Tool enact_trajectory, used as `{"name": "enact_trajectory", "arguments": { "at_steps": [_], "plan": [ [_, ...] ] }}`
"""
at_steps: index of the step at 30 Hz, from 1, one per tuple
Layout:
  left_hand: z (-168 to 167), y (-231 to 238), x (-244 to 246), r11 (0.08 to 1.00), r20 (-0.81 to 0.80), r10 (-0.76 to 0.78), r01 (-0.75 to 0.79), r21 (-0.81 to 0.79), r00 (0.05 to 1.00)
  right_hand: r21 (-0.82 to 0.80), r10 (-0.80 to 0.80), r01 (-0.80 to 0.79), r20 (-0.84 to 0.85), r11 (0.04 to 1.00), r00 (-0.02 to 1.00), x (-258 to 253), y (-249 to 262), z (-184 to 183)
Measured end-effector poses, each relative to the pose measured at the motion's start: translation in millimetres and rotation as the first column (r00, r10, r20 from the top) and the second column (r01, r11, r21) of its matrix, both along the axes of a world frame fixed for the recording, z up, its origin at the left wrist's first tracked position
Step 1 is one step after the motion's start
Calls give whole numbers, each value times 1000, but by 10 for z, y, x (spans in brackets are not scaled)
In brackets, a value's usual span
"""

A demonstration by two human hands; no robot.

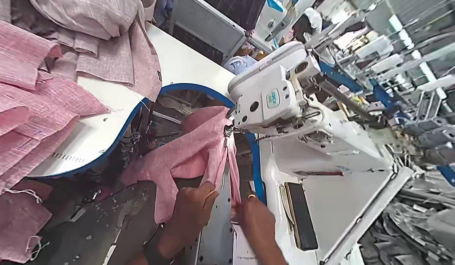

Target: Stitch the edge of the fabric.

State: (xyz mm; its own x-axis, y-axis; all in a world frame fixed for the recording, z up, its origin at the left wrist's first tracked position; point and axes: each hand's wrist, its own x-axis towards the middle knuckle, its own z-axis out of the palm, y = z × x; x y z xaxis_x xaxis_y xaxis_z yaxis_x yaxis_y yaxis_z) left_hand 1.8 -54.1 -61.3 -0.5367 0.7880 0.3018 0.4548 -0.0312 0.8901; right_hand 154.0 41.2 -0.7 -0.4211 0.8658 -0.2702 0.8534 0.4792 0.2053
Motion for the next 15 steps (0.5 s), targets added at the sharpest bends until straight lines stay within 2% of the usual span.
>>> {"name": "enact_trajectory", "arguments": {
  "at_steps": [1,2,3,4,5,6,7,8,9,10,13,15],
  "plan": [
    [10,-61,-28,997,7,-54,55,-52,998,-227,-118,152,157,962,981,12,198,38],
    [29,-72,-69,992,26,-90,92,-83,996,-372,-151,195,145,907,978,108,433,15],
    [49,-72,-97,989,44,-105,109,-103,993,-435,-175,139,-42,890,984,307,598,-41],
    [64,-55,-105,988,59,-99,105,-111,993,-430,-220,41,-376,902,900,523,675,-81],
    [73,-29,-94,991,70,-73,81,-105,995,-423,-314,-21,-705,906,636,658,683,-98],
    [67,-13,-60,994,81,-43,51,-98,996,-460,-432,-73,-869,885,241,692,620,-95],
    [48,-13,-15,996,88,-19,27,-87,996,-504,-517,-145,-853,851,-74,680,490,-50],
    [30,-6,28,997,89,3,4,-77,996,-521,-559,-206,-797,828,-229,653,348,8],
    [22,11,51,997,86,20,-14,-70,996,-521,-580,-262,-767,813,-275,631,228,55],
    [21,27,51,998,79,23,-18,-65,997,-505,-586,-323,-772,801,-246,623,146,99],
    [23,55,43,998,62,-6,10,-54,998,-469,-510,-412,-860,781,12,651,182,346],
    [24,58,48,998,56,-14,18,-59,998,-526,-491,-339,-850,780,189,603,306,527]
  ]
}}
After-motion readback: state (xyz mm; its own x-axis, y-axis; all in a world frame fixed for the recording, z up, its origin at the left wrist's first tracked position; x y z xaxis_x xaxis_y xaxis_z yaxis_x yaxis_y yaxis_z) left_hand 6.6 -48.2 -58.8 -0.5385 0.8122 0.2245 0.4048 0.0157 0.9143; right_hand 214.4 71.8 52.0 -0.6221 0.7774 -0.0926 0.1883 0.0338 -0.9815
